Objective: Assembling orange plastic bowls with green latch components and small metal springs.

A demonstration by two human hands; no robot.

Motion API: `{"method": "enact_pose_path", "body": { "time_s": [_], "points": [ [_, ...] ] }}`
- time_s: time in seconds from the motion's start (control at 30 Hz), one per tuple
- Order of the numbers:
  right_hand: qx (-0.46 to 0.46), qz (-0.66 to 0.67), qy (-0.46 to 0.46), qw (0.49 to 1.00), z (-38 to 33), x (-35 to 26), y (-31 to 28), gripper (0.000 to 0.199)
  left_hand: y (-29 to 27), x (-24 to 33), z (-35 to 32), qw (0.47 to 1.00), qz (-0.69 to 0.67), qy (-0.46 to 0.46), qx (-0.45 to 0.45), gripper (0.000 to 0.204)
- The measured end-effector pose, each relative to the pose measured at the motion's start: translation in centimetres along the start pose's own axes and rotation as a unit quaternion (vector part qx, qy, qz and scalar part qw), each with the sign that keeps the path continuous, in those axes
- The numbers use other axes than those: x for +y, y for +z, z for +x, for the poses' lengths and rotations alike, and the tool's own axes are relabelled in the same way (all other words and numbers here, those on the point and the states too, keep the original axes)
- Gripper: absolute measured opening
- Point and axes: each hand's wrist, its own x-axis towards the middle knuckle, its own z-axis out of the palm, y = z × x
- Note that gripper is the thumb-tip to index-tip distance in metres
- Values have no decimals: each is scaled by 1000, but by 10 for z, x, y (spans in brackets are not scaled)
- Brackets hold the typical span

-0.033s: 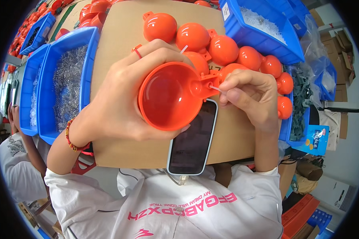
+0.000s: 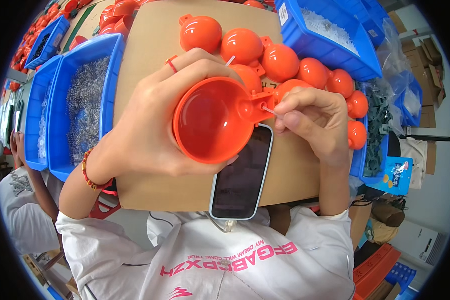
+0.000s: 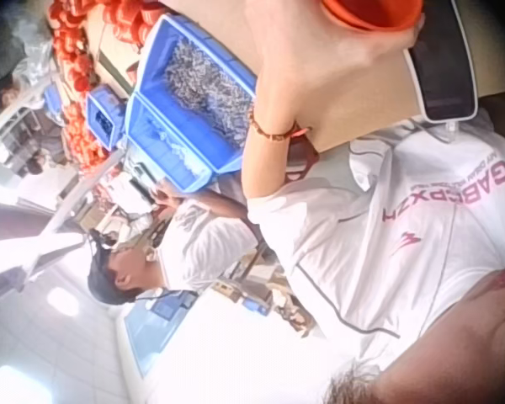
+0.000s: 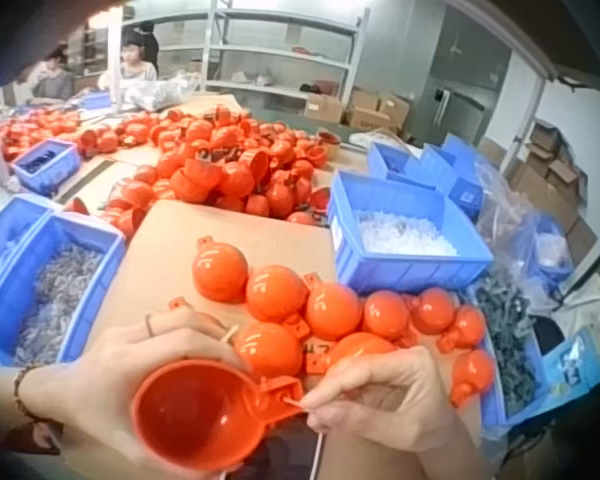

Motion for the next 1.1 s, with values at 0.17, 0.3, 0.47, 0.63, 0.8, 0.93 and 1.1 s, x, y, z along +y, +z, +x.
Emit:
{"method": "enact_pose_path", "body": {
  "time_s": [0.17,0.3,0.47,0.63,0.8,0.93,1.1],
  "points": [
    [4,-20,10,1000,-1,0,1,11,3,2,0,1000,14,-13,11,57],
    [-1,-36,8,999,-2,2,3,10,6,4,-3,999,33,1,12,53],
    [20,-50,-2,999,-2,3,8,7,8,7,-3,999,30,-14,6,54],
    [28,-71,-13,997,-3,8,13,16,7,2,-1,1000,9,2,-1,59],
    [3,-67,-6,998,-2,4,14,25,5,1,0,999,-24,16,-21,63],
    [-8,-28,40,999,-5,4,13,27,8,0,-1,998,-43,19,-34,65],
    [-45,29,77,996,-6,-4,9,33,5,1,0,995,-82,16,-61,71]
  ]
}}
